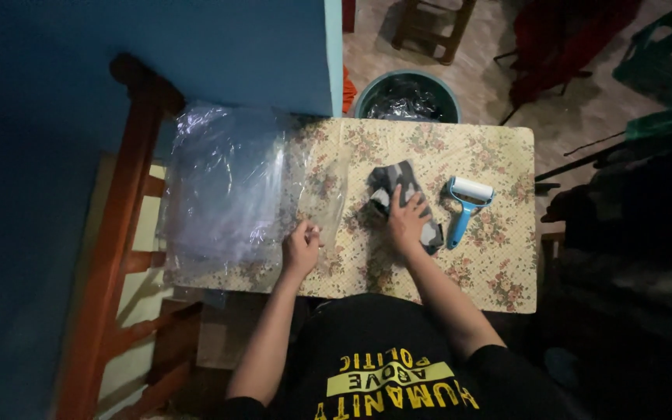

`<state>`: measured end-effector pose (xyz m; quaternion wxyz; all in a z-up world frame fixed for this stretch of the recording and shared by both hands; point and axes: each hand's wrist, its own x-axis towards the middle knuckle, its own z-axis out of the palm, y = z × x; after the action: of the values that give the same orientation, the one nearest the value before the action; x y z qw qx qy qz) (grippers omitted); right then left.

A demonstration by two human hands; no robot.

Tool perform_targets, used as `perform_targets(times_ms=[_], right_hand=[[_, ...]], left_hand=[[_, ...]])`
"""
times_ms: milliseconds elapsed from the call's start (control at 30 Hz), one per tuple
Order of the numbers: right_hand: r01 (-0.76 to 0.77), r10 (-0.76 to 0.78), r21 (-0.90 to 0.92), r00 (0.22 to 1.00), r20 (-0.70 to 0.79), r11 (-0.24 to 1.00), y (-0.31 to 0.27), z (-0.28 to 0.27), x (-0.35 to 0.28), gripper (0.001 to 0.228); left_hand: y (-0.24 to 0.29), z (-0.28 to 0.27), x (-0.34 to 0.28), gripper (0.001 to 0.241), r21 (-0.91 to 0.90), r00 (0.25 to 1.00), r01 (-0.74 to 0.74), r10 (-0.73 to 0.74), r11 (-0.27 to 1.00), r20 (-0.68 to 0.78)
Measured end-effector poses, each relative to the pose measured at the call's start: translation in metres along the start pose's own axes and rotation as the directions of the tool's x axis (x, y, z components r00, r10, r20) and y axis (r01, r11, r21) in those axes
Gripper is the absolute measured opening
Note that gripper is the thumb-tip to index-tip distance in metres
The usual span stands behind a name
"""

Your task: The person folds a camouflage-patterned garment on a table, then places it into a clear plastic bag and seals it. A lint roller is visible on the table but not used.

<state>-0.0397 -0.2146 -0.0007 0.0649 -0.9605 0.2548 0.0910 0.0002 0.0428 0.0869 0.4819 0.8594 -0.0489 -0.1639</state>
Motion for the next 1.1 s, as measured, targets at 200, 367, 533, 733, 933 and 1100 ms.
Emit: perform_targets(times_ms=[200,367,533,733,933,1100], right_hand=[[0.013,-0.013,-0.049,1.000,0.014,0.999,0.015,0.028,0.036,0.069],[0.046,-0.047,-0.053,0.999,-0.019,0.998,0.026,0.031,0.047,0.068],[0.177,-0.174,0.038,0.982,-0.077,0.983,0.058,-0.019,0.027,0.066],[-0.079,-0.092,0.420,0.924,0.371,0.904,0.099,-0.042,-0.034,0.108],[-0.268,-0.026,0.831,0.947,0.321,0.486,0.148,-0.025,-0.075,0.057],[-0.294,0.053,0.880,0.954,0.296,0.374,0.135,-0.111,-0.091,0.052]], left_hand=[[0.003,-0.006,-0.008,0.015,0.024,0.999,-0.054,0.054,0.998,0.010],[0.030,-0.008,-0.012,0.019,0.135,0.994,-0.104,0.100,0.985,0.033],[0.056,-0.007,-0.006,0.030,0.179,0.988,-0.153,0.145,0.972,0.061],[0.066,0.002,0.019,0.026,0.330,0.963,-0.266,0.261,0.906,0.060],[0.088,0.011,0.039,0.035,0.409,0.942,-0.336,0.302,0.848,0.148],[0.055,0.057,0.079,0.033,0.512,0.916,-0.396,0.293,0.762,0.272]])
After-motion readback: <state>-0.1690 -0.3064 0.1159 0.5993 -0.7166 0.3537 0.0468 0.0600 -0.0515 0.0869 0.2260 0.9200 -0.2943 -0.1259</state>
